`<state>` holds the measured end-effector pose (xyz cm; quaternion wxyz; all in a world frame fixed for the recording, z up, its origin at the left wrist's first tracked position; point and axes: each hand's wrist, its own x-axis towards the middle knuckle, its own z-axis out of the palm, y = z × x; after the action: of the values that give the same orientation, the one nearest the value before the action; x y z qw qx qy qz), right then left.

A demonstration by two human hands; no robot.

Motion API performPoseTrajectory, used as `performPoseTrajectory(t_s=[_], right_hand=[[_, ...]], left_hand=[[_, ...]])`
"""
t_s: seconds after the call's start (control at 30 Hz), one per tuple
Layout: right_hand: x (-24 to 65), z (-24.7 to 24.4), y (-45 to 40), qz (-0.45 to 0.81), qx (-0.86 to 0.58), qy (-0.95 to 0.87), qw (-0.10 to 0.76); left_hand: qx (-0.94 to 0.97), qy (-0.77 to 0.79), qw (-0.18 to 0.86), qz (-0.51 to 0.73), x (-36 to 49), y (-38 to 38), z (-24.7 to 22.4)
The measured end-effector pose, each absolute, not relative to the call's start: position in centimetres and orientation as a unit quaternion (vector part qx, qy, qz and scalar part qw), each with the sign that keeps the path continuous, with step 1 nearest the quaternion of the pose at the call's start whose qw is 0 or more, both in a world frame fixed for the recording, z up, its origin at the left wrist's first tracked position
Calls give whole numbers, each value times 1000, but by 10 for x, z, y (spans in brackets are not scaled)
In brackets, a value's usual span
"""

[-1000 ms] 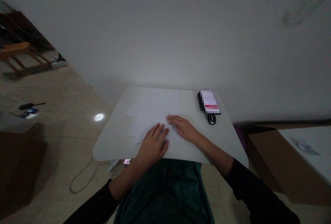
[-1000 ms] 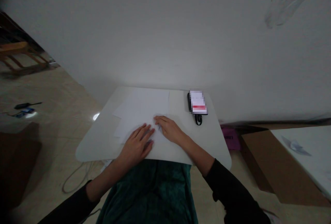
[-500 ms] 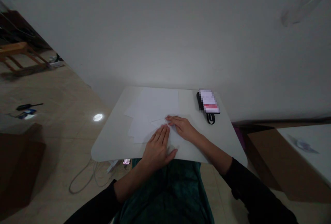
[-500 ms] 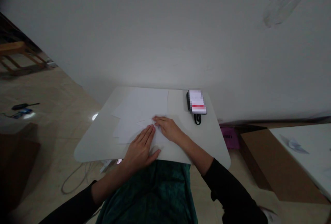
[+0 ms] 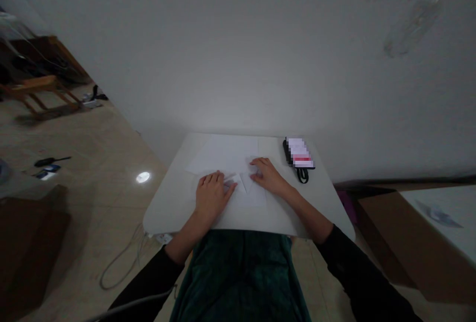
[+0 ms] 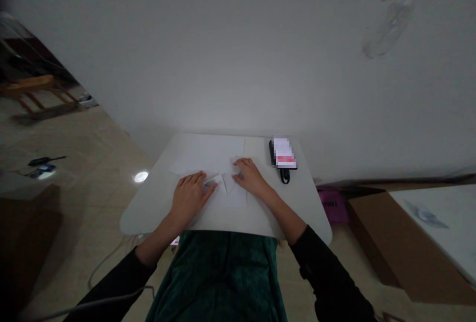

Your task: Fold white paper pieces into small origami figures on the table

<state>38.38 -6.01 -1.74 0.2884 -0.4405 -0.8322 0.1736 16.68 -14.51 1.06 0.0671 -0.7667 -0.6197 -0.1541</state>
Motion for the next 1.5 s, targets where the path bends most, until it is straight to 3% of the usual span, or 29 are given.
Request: performPoseTrajectory(t_s=[0.2, 0.4, 0.5, 0.83, 1.3, 1.5], right_hand=[[392, -8, -48, 178, -489, -838, 164], [393, -13, -43, 160, -509, -820, 206], [392, -16, -40, 152, -501, -824, 216], [393, -21, -52, 128, -465, -834, 267], [394, -24, -50, 166, -456, -822, 298], [392, -23, -50, 176, -480, -818, 265]], left_hand=[[-777, -600, 3, -191, 164, -113, 2], [-788, -533, -160, -264, 153, -83, -10], [-795, -513, -189, -261, 151, -75, -5], [-839, -482, -95, -232, 145, -84, -1], [-821, -522, -81, -215, 144, -87, -2], [-811, -532, -122, -208, 146, -83, 0]])
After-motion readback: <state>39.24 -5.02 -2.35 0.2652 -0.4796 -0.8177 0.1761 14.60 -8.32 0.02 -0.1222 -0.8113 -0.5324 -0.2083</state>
